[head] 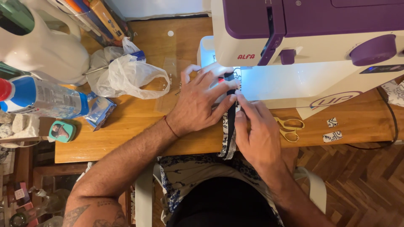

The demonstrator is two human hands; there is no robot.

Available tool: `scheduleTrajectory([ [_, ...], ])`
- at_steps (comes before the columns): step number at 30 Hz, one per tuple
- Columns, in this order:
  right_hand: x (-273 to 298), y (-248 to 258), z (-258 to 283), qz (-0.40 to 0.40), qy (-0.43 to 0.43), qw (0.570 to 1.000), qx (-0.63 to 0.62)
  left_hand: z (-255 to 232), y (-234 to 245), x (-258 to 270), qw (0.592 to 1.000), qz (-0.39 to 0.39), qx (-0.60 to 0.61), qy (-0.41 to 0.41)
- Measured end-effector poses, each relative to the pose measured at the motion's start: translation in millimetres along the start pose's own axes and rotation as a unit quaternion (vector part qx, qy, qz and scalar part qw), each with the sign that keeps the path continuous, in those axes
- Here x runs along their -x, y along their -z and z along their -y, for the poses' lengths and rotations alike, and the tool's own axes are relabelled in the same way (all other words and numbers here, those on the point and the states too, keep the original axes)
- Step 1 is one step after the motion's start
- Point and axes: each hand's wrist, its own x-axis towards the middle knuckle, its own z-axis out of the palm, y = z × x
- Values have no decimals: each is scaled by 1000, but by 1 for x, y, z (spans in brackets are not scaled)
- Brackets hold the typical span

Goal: Sew a patterned fabric strap using a sewing machine and trim it with scissors

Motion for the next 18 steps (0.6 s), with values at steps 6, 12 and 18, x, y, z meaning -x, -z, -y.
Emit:
scheduleTrajectory([
  [6,-1,7,-3,5,50,993,109,-11,15,-9,997,-11,60,45],
  [12,-1,12,0,52,-3,987,153,3,4,-2,997,16,34,70],
  [18,-8,18,5,110,-33,986,122,5,11,-4,998,24,23,58],
])
